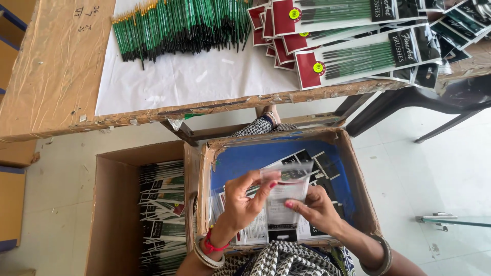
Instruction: The person packages art brushes into individual plastic sleeves and organizes them.
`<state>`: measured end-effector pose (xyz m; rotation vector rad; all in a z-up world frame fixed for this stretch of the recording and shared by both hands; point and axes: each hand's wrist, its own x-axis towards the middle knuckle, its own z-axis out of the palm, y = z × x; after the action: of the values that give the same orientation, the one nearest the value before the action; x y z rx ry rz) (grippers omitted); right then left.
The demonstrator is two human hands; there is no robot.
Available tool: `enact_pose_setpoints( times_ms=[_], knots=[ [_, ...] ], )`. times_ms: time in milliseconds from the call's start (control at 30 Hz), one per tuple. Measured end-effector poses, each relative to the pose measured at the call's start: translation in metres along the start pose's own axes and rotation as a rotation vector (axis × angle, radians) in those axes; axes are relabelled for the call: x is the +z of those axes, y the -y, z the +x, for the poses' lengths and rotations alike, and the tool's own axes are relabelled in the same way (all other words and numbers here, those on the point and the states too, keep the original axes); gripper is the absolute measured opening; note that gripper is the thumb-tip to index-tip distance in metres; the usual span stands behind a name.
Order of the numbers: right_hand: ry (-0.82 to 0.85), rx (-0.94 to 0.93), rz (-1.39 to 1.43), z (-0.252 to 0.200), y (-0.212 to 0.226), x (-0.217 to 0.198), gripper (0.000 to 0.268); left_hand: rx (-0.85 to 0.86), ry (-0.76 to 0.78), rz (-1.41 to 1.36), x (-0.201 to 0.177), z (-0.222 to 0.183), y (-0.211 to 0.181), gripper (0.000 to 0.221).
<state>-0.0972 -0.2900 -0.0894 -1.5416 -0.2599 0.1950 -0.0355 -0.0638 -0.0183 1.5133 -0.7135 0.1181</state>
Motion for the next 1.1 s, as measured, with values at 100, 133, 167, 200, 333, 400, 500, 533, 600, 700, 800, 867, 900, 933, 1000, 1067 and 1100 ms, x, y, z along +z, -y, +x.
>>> enact_pose_setpoints(
  times_ms=[100, 133, 167, 200, 333, 400, 500, 533, 600, 700, 800, 867, 900, 933, 1000, 1067, 1100],
  knots=[
    [-0.090, 0.121, 0.071, -0.010, -0.046, -0.023, 0.034, 0.000, -0.046, 0.079, 0.004, 0.003, -0.003, 0.015],
    [-0.046, 0.339, -0.338, -0.018, -0.076, -0.041, 0.037, -0.098, -0.041, 0.078, 0.005, 0.005, -0.006, 0.016],
    [-0.002, 0.553, -0.747, -0.025, -0.106, -0.060, 0.051, -0.195, -0.036, 0.076, 0.006, 0.007, -0.009, 0.017],
    [0.001, 0.547, -0.752, 0.013, -0.029, -0.035, 0.051, -0.191, -0.042, 0.078, 0.008, 0.009, -0.012, 0.017],
    [-0.340, -0.484, -0.608, 0.027, 0.148, -0.015, 0.044, -0.302, -0.037, 0.036, 0.013, 0.017, -0.020, 0.022],
    [-0.423, -0.543, -0.735, 0.025, 0.152, -0.015, 0.031, -0.308, -0.013, 0.001, 0.017, 0.015, -0.017, 0.024],
    [-0.234, -0.632, -1.038, 0.034, 0.164, -0.005, 0.021, -0.127, -0.030, -0.050, 0.020, 0.011, -0.015, 0.022],
    [-0.114, -0.678, -1.139, 0.040, 0.171, 0.003, 0.029, -0.176, -0.031, -0.040, 0.020, 0.012, -0.018, 0.022],
    [0.010, -0.723, -1.237, 0.049, 0.181, 0.011, 0.036, -0.225, -0.033, -0.028, 0.018, 0.012, -0.022, 0.022],
    [0.059, -0.765, -1.302, 0.055, 0.185, 0.012, 0.043, -0.180, 0.019, -0.047, 0.015, 0.009, -0.033, 0.019],
    [0.122, -0.795, -1.345, 0.056, 0.180, 0.008, 0.043, -0.075, 0.061, -0.116, 0.013, 0.009, -0.048, 0.022],
    [0.162, -0.836, -1.309, 0.059, 0.177, 0.003, 0.034, -0.171, 0.088, 0.005, 0.016, 0.004, -0.047, 0.017],
    [0.164, -0.834, -1.309, 0.061, 0.175, 0.000, 0.034, -0.172, 0.087, 0.003, 0.018, 0.002, -0.045, 0.017],
    [0.135, -0.845, -1.207, 0.063, 0.173, -0.002, 0.029, -0.154, 0.120, 0.042, 0.020, -0.001, -0.043, 0.016],
    [0.107, -0.854, -1.104, 0.059, 0.170, -0.007, 0.024, -0.135, 0.152, 0.081, 0.022, -0.002, -0.045, 0.015],
    [-0.110, -0.717, -0.919, 0.047, 0.169, -0.012, 0.012, -0.093, 0.198, 0.128, 0.022, 0.001, -0.053, 0.033],
    [-0.104, -0.720, -0.917, 0.041, 0.159, -0.032, 0.012, -0.094, 0.192, 0.130, 0.023, -0.003, -0.046, 0.033]
  ],
)
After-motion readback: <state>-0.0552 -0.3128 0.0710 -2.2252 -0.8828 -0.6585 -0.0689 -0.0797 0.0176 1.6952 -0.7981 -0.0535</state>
